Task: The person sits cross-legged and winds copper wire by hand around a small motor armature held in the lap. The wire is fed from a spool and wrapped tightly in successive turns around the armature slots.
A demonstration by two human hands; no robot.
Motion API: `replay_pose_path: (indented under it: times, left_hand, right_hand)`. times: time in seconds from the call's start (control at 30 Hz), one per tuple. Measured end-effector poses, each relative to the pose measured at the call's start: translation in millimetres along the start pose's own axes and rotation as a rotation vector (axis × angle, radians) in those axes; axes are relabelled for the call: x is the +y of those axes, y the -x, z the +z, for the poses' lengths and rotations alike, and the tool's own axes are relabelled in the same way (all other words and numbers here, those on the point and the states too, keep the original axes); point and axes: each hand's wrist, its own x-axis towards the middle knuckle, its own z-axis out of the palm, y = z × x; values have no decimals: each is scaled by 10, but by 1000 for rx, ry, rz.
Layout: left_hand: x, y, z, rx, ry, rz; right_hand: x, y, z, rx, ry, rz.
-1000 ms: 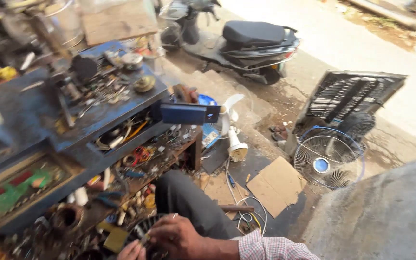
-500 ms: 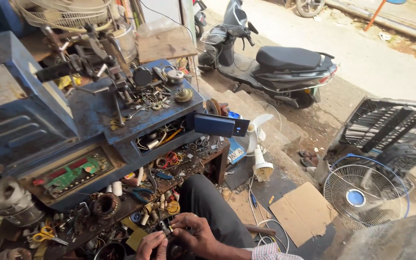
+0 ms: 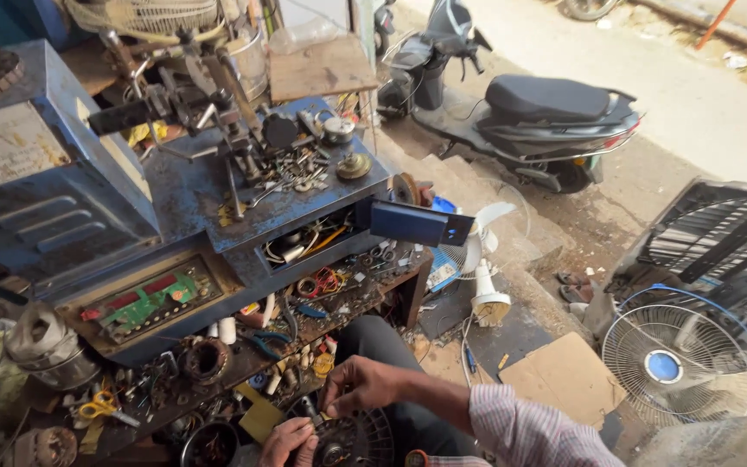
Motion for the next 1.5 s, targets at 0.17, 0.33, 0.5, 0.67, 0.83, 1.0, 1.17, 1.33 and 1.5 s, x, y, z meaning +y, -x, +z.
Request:
replay_pose_path:
  times: [0.17,0.33,0.5,0.67,0.83,1.0,1.17,1.33,1.5]
  left_hand:
    - [-100,271,-69,72,-70,25]
    - [-216,389,-190,-10,-30,120]
    - [-422,227,-341,-68,154,-86]
    - [-869,-152,-238,-497,-215,-485]
    - [-772,-105,-419,-426,91,-425]
    - [-231,456,-233,-129,-250,78]
    - [-179,686,-97,-120,-653,246]
    - [-291,198,-150,34,120,-460]
    - [-538,-467,-417,-519,-36,-515]
  right_hand:
    - [266,-359,-246,-376,208,-211]
    - [621,-545,-329,-457,201,231]
    - [725,-806,-426,-430,209,139]
    - [615,-765,-90,322,995,-347]
    - [260,-4,556,-165,1207,-256]
    - [138,257,216,96,974,-511]
    - [717,-349,-285,200,960,-451]
    - [831,-761,-387,351,787,-224]
    - [257,-413,277,43,1338,-405]
